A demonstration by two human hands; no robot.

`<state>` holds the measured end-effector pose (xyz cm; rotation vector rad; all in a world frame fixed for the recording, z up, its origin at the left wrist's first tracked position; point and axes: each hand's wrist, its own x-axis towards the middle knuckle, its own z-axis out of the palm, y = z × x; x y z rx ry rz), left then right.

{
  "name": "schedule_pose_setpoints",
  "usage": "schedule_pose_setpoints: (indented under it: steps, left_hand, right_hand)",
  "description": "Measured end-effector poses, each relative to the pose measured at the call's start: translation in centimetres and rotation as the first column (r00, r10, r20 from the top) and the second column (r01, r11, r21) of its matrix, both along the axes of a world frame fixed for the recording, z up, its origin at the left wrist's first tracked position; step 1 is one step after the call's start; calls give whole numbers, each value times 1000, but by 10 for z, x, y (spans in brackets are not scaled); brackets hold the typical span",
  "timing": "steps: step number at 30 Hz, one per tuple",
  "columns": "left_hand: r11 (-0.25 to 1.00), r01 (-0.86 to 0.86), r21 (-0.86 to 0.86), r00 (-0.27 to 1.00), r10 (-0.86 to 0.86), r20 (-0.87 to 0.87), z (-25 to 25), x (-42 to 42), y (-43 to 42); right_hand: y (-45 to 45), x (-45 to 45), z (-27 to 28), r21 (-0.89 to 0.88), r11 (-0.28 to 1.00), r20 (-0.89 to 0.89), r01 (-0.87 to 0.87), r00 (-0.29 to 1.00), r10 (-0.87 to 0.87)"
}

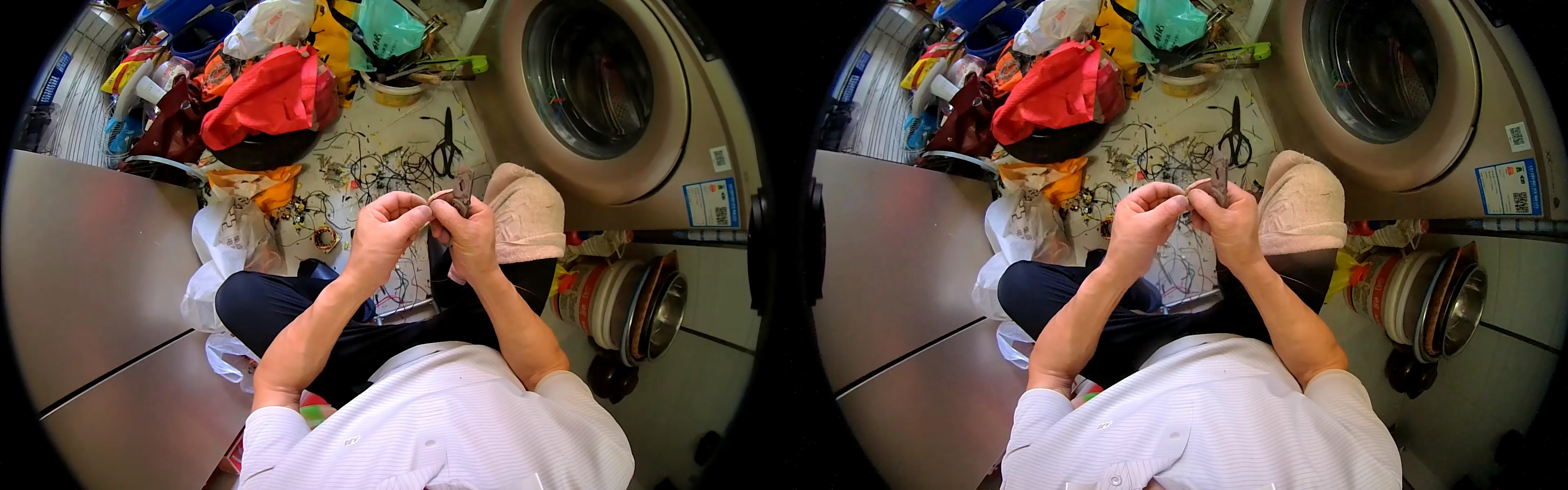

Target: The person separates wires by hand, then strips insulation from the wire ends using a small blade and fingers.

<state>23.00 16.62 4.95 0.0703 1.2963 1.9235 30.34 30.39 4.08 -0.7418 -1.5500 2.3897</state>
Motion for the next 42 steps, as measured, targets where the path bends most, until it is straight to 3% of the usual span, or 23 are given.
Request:
schedule_pose_setpoints:
  steps: [4, 6, 9, 12, 13, 15, 16, 17, 18, 19, 28, 32, 42]
  left_hand:
    - [997, -28, -76, 989, 17, -146, -4, -1, 0]
    - [978, -72, -194, 946, 5, -325, -5, 0, 1]
    - [949, -165, -267, 887, 24, -461, -10, 4, 3]
    - [926, -226, -301, 837, 27, -546, -15, 5, 5]
    - [926, -227, -303, 837, 26, -547, -17, 4, 5]
    - [986, -157, -47, 976, 148, -163, -21, 0, 6]
    - [987, -158, 27, 985, 159, -59, -23, 0, 7]
    - [987, -157, 27, 985, 159, -60, -27, 0, 6]
    - [979, -167, 120, 986, 163, 45, -31, 0, 7]
    - [960, -185, 212, 977, 156, 147, -35, -1, 6]
    - [967, -184, 174, 982, 171, 84, -28, -11, 1]
    - [976, -154, 154, 988, 149, 45, -26, -11, 1]
    - [991, -57, -123, 952, 17, -304, -12, -10, -2]
  right_hand:
    - [4, 1, -1, 151, 986, 20, -70, 997, 68]
    - [6, 1, -4, 261, 958, 19, -119, 993, 118]
    - [5, 1, -4, 369, 921, 32, -125, 992, 122]
    - [4, 1, -12, 384, 909, 56, -163, 987, 153]
    - [4, 2, -12, 382, 910, 55, -163, 987, 153]
    - [2, 0, -7, 118, 985, 51, -125, 992, 119]
    - [3, 0, -9, 118, 985, 50, -124, 992, 119]
    - [4, -1, -11, 3, 993, 19, -116, 993, 116]
    - [5, -1, -14, -112, 988, -12, -110, 994, 110]
    - [4, -2, -16, -110, 988, -15, -111, 994, 110]
    - [2, -5, -6, -135, 991, -69, -25, 998, 16]
    - [4, -7, -6, -25, 997, -34, -68, 997, 67]
    - [11, -9, -9, 351, 927, 45, -128, 992, 120]
